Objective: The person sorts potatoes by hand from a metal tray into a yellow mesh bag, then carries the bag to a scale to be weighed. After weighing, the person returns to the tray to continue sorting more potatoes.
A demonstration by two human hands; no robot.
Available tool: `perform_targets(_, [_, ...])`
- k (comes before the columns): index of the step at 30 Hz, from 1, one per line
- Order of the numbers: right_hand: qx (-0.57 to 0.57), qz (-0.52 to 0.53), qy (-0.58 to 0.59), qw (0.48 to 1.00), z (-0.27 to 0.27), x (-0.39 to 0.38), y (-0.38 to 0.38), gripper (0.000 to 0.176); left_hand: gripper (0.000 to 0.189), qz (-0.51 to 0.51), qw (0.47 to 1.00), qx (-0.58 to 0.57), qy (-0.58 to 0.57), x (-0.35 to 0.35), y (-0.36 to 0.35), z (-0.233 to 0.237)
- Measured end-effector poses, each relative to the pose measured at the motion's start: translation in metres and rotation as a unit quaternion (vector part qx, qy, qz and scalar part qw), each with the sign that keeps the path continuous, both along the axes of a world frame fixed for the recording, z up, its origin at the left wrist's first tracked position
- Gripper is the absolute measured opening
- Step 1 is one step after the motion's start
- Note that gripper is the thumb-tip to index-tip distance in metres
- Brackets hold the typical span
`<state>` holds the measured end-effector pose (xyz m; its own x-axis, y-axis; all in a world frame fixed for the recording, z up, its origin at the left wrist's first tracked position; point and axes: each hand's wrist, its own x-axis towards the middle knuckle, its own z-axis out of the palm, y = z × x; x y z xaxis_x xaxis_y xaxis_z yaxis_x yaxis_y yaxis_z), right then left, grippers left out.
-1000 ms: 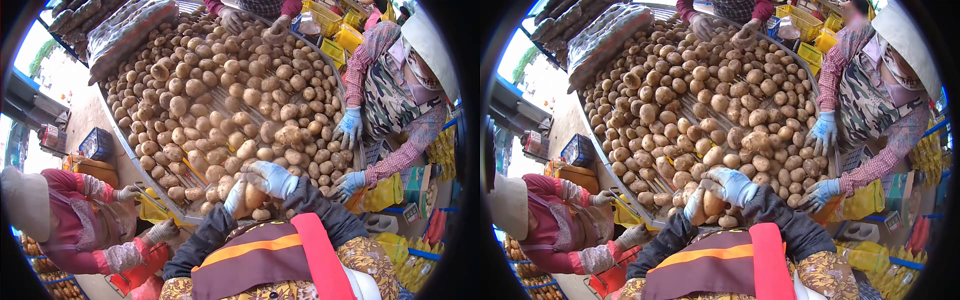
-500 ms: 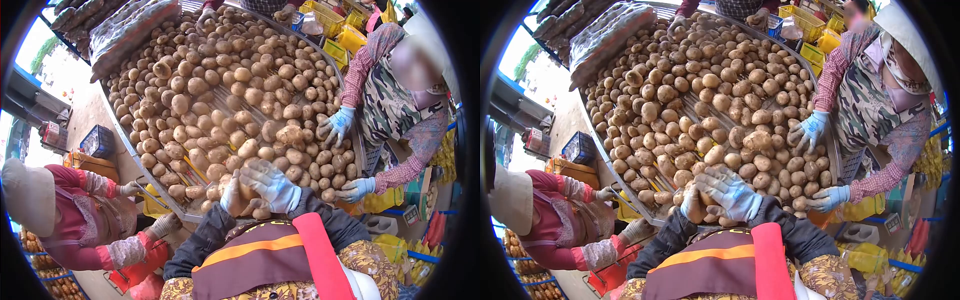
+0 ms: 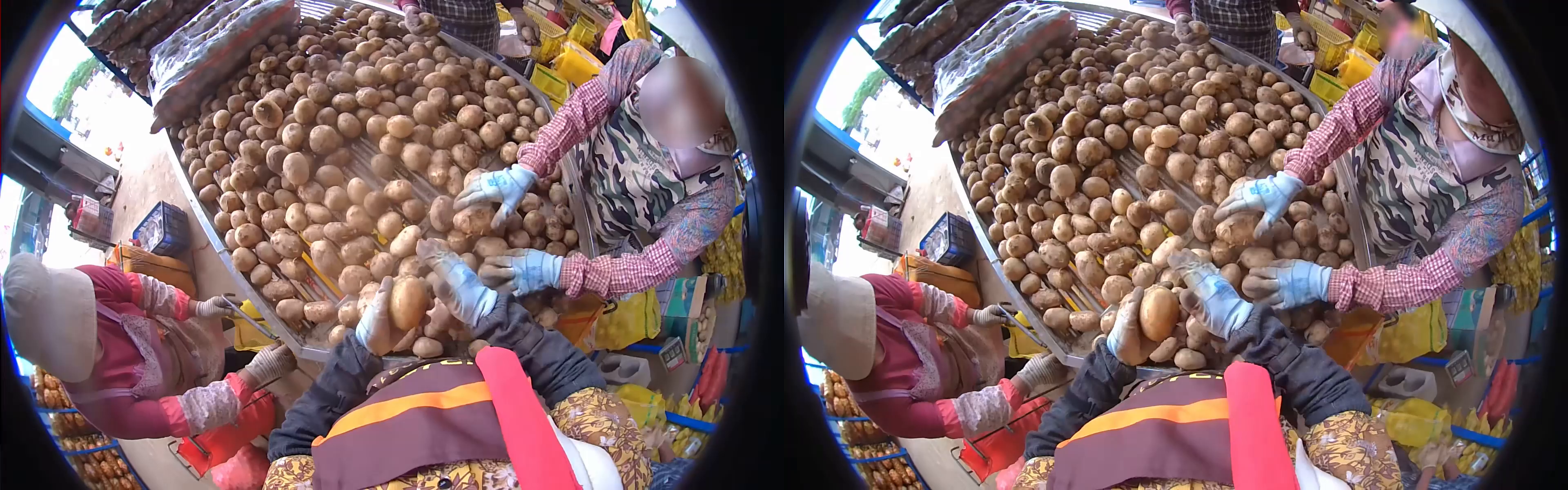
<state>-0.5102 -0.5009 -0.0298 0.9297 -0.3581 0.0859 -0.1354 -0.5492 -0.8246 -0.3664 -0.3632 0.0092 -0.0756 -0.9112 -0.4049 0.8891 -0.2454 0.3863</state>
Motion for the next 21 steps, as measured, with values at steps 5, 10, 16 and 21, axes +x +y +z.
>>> perform_targets(5, [-0.102,0.010,-0.038,0.994,0.024,-0.006,0.026,0.094,0.052,0.053,0.995,0.034,-0.075,-0.013,-0.008,0.017])
perform_targets(10, [0.177,-0.013,0.030,0.984,0.026,0.002,0.016,0.092,0.044,0.048,0.992,0.034,-0.112,-0.013,-0.007,0.007])
perform_targets(16, [0.334,-0.075,0.016,0.939,0.017,0.002,0.024,0.068,0.043,0.026,0.993,0.035,-0.111,-0.017,-0.002,-0.006])
perform_targets(21, [0.319,-0.148,0.062,0.934,-0.015,0.009,0.009,0.040,0.033,0.029,0.996,0.039,-0.072,-0.020,-0.004,-0.011])
